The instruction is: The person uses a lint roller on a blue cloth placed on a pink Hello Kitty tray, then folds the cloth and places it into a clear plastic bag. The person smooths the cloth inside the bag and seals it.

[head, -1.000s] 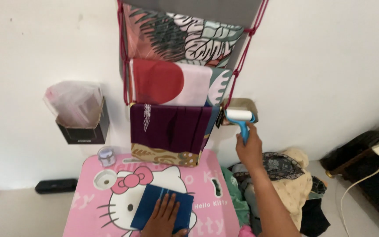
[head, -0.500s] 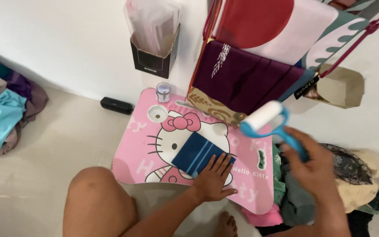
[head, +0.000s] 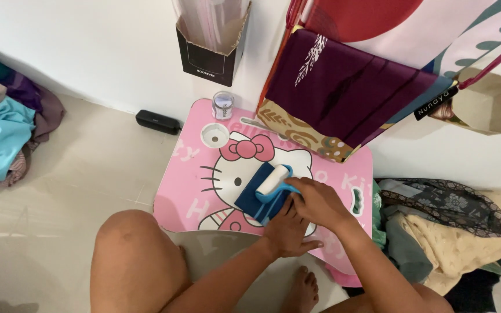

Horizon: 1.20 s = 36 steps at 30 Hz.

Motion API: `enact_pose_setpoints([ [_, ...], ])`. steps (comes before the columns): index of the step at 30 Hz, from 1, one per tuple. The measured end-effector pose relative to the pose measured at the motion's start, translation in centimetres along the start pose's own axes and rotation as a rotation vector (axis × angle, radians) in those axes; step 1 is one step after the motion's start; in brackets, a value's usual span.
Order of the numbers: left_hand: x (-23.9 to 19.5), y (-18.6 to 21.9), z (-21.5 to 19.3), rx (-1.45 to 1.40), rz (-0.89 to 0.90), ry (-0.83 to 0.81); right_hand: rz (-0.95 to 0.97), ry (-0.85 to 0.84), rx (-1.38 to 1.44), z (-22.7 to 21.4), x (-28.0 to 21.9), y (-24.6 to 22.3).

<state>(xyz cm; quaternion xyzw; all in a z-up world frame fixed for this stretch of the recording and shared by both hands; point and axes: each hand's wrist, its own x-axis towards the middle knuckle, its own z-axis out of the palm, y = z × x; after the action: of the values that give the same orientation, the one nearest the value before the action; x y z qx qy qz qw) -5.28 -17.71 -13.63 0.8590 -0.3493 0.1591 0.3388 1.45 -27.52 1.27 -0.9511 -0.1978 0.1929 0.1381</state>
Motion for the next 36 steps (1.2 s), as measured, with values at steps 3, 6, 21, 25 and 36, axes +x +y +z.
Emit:
enact_pose_setpoints([
  [3, 0.1, 0.0, 0.1, 0.063, -0.064, -0.160, -0.023, 0.029, 0.001, 0.2, 1.7, -1.0],
  [6, 0.3, 0.3, -0.6, 0.051, -0.105, -0.211, -0.029, 0.044, 0.042, 0.7, 3.0, -1.6],
  [21, 2.5, 4.4, -2.7, -0.387, -0.462, 0.013, -0.113, -0.047, -0.127, 1.5, -2.5, -5.0],
  [25, 3.3, 6.2, -1.9, -0.465, -0.505, 0.360, -0.163, -0.022, -0.186, 3.2, -0.4, -5.4],
  [36, -0.5, -0.1, 2.1, 0.258, -0.106, -0.167, 0.062, -0.028, -0.062, -2.1, -1.4, -2.4],
])
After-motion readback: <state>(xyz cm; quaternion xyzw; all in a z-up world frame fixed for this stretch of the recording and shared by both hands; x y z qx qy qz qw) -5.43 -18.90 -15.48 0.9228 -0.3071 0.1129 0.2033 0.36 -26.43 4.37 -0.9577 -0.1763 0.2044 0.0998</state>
